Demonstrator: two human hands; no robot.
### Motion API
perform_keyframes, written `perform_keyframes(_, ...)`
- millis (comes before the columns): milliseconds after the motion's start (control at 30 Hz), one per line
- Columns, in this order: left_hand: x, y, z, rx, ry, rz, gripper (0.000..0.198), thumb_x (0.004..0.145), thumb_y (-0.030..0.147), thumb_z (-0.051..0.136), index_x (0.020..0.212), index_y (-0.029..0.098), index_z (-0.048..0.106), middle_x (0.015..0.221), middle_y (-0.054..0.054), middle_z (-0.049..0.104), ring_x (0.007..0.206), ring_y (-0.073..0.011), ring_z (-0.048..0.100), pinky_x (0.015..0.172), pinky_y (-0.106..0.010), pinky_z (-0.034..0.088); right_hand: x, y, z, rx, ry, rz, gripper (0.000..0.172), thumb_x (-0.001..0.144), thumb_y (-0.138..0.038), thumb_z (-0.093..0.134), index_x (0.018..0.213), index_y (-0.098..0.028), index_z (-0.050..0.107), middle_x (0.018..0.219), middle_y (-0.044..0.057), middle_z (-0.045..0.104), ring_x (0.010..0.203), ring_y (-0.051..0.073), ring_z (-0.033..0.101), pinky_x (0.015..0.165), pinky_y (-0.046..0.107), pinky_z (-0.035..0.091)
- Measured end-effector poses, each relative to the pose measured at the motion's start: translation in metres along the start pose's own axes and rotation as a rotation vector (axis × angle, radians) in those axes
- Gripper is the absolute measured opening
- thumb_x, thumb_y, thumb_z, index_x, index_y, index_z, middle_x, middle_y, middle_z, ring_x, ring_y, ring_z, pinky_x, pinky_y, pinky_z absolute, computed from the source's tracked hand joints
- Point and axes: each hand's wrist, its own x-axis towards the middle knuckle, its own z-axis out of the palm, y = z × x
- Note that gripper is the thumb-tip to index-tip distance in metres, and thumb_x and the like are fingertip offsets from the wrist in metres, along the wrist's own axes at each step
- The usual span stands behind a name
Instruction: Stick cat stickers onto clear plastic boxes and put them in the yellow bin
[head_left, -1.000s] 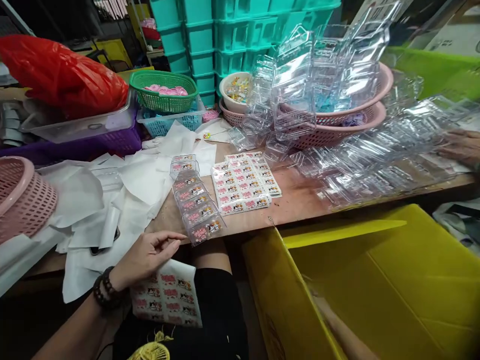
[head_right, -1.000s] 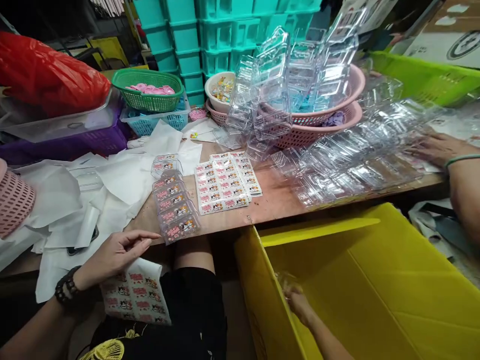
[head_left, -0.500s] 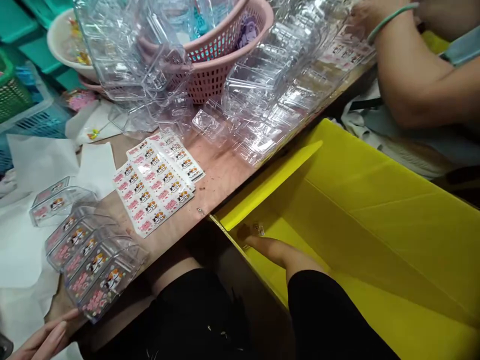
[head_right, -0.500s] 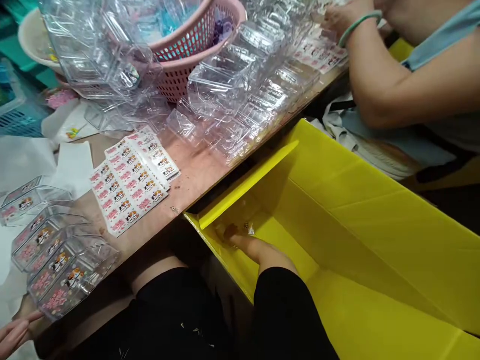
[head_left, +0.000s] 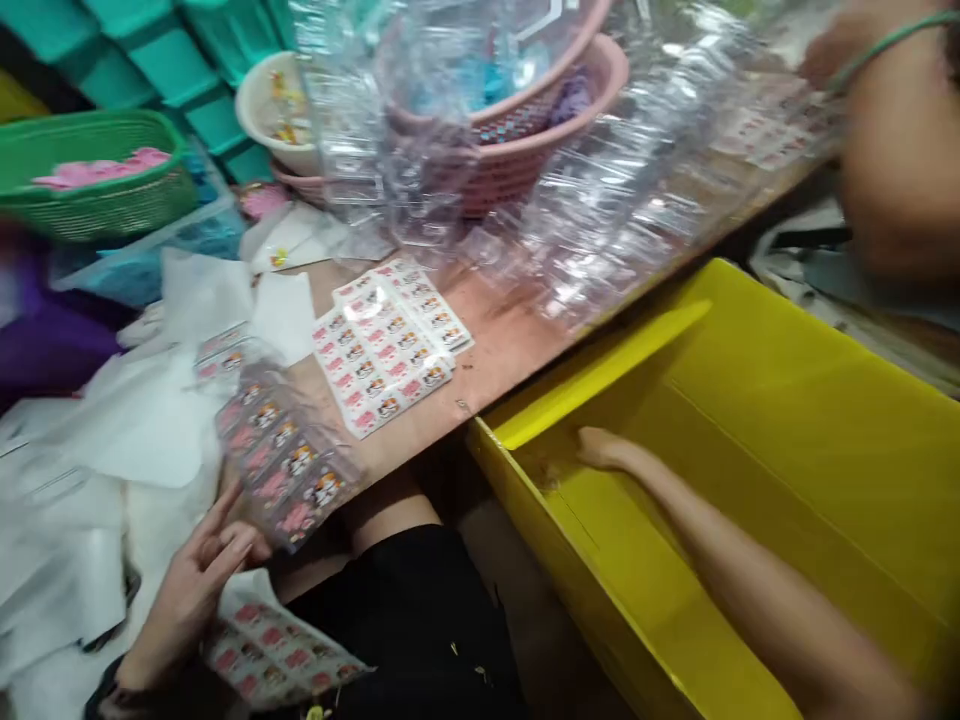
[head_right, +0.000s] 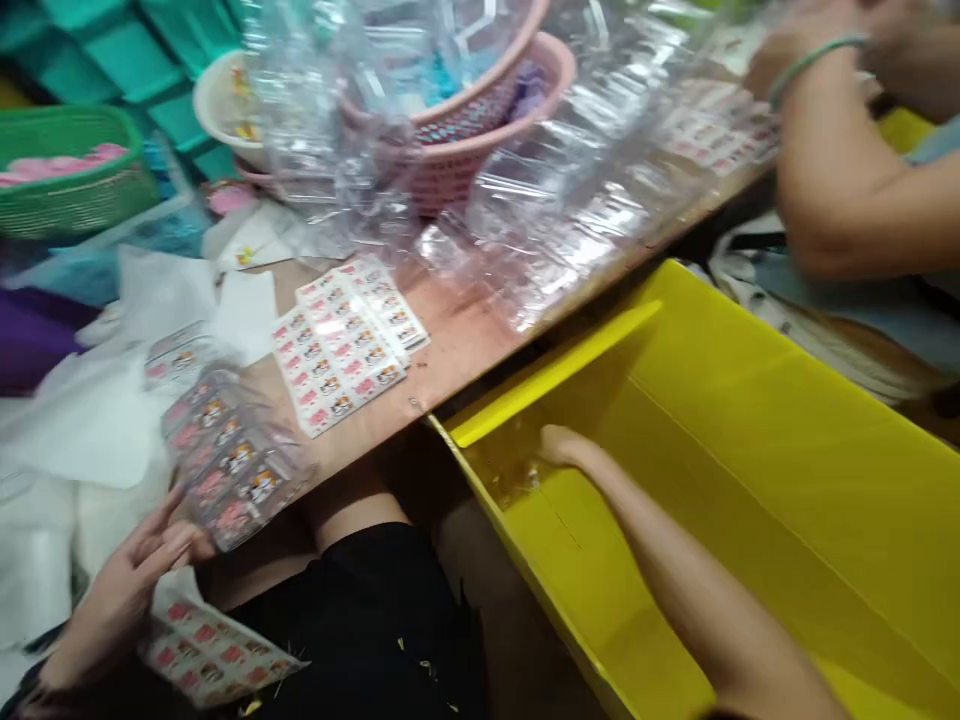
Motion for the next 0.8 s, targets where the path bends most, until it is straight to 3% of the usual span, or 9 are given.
perform_keyframes(33, 0.001, 0.003, 0.003, -0.035, -0.048, 0.02, 0.101, 0.077, 0.051, 0.072, 0.157, 0.015, 0.023, 0.066, 0.003, 0.067, 0.065, -0.0174, 0.061, 0.068, -0.027, 0.051, -0.003, -0.005, -0.014, -0.05, -0.005, 0.009, 0.005, 0.083, -0.012, 0.065, 0.086, -0.009, 0.069, 0.082, 0.015, 0.071, 0.076, 0.029, 0.071, 0.071, 0.042, 0.057)
perform_keyframes(100, 0.004, 0.007, 0.005, -0.144, -0.113, 0.072, 0.103, 0.08, 0.047, 0.07, 0.159, 0.013, 0.013, 0.069, 0.002, 0.068, 0.063, -0.015, 0.059, 0.067, -0.026, 0.048, -0.012, -0.027, -0.037, -0.12, 0.067, -0.056, 0.018, 0.084, -0.009, 0.054, 0.095, -0.009, 0.068, 0.091, 0.021, 0.072, 0.086, 0.035, 0.071, 0.08, 0.051, 0.055)
perform_keyframes(133, 0.007, 0.007, 0.004, -0.2, -0.139, 0.082, 0.102, 0.082, 0.044, 0.069, 0.159, 0.014, 0.01, 0.071, 0.001, 0.069, 0.065, -0.0147, 0.059, 0.068, -0.026, 0.047, -0.018, -0.044, -0.042, -0.113, 0.203, -0.206, 0.024, 0.084, -0.012, 0.054, 0.104, -0.012, 0.067, 0.099, 0.019, 0.072, 0.092, 0.035, 0.071, 0.086, 0.052, 0.055)
perform_keyframes(200, 0.013, 0.007, 0.001, -0.303, -0.181, 0.114, 0.104, 0.082, 0.039, 0.069, 0.159, 0.015, 0.004, 0.076, -0.001, 0.07, 0.067, -0.0153, 0.061, 0.067, -0.026, 0.046, -0.031, -0.089, -0.038, 0.009, 0.298, -0.633, 0.042, 0.085, -0.02, 0.056, 0.127, -0.018, 0.058, 0.118, 0.016, 0.068, 0.108, 0.033, 0.067, 0.095, 0.051, 0.054)
perform_keyframes(300, 0.026, 0.005, -0.003, -0.394, -0.258, 0.18, 0.11, 0.08, 0.035, 0.07, 0.159, 0.015, -0.003, 0.08, -0.003, 0.072, 0.074, -0.0179, 0.066, 0.073, -0.029, 0.047, -0.032, -0.167, -0.001, 0.079, 0.079, -1.102, 0.092, 0.077, -0.024, 0.068, 0.156, -0.021, 0.022, 0.156, 0.018, 0.037, 0.137, 0.037, 0.047, 0.106, 0.053, 0.047)
perform_keyframes(400, 0.044, 0.007, -0.003, -0.468, -0.281, 0.215, 0.11, 0.081, 0.031, 0.068, 0.158, 0.015, -0.009, 0.082, -0.003, 0.074, 0.082, -0.0207, 0.069, 0.082, -0.033, 0.048, -0.009, -0.219, 0.034, 0.146, -0.103, -1.241, 0.115, 0.072, -0.017, 0.07, 0.159, -0.021, -0.004, 0.166, 0.018, 0.006, 0.151, 0.038, 0.017, 0.116, 0.056, 0.035)
perform_keyframes(500, 0.061, 0.013, 0.0, -0.58, -0.343, 0.204, 0.105, 0.082, 0.029, 0.065, 0.159, 0.017, -0.005, 0.08, -0.002, 0.073, 0.075, -0.0201, 0.068, 0.077, -0.032, 0.048, 0.012, -0.234, 0.049, 0.219, -0.217, -1.31, 0.108, 0.078, -0.012, 0.061, 0.158, -0.023, -0.011, 0.167, 0.014, 0.001, 0.153, 0.03, 0.006, 0.123, 0.053, 0.021)
perform_keyframes(600, 0.071, 0.018, 0.004, -0.682, -0.386, 0.249, 0.102, 0.082, 0.03, 0.066, 0.16, 0.016, 0.002, 0.071, 0.0, 0.07, 0.069, -0.0183, 0.064, 0.074, -0.029, 0.048, 0.018, -0.233, 0.054, 0.302, -0.23, -1.326, 0.092, 0.084, -0.007, 0.049, 0.16, -0.026, -0.001, 0.167, 0.01, 0.007, 0.153, 0.024, 0.012, 0.124, 0.048, 0.019)
perform_keyframes(800, 0.065, 0.023, 0.001, -0.574, -0.2, 0.297, 0.095, 0.08, 0.035, 0.066, 0.159, 0.019, 0.016, 0.092, -0.003, 0.069, 0.091, -0.0216, 0.063, 0.092, -0.036, 0.044, 0.007, -0.233, 0.058, 0.477, -0.154, -1.306, 0.073, 0.093, -0.018, 0.051, 0.158, -0.032, 0.019, 0.166, 0.007, 0.016, 0.152, 0.025, 0.019, 0.122, 0.051, 0.023)
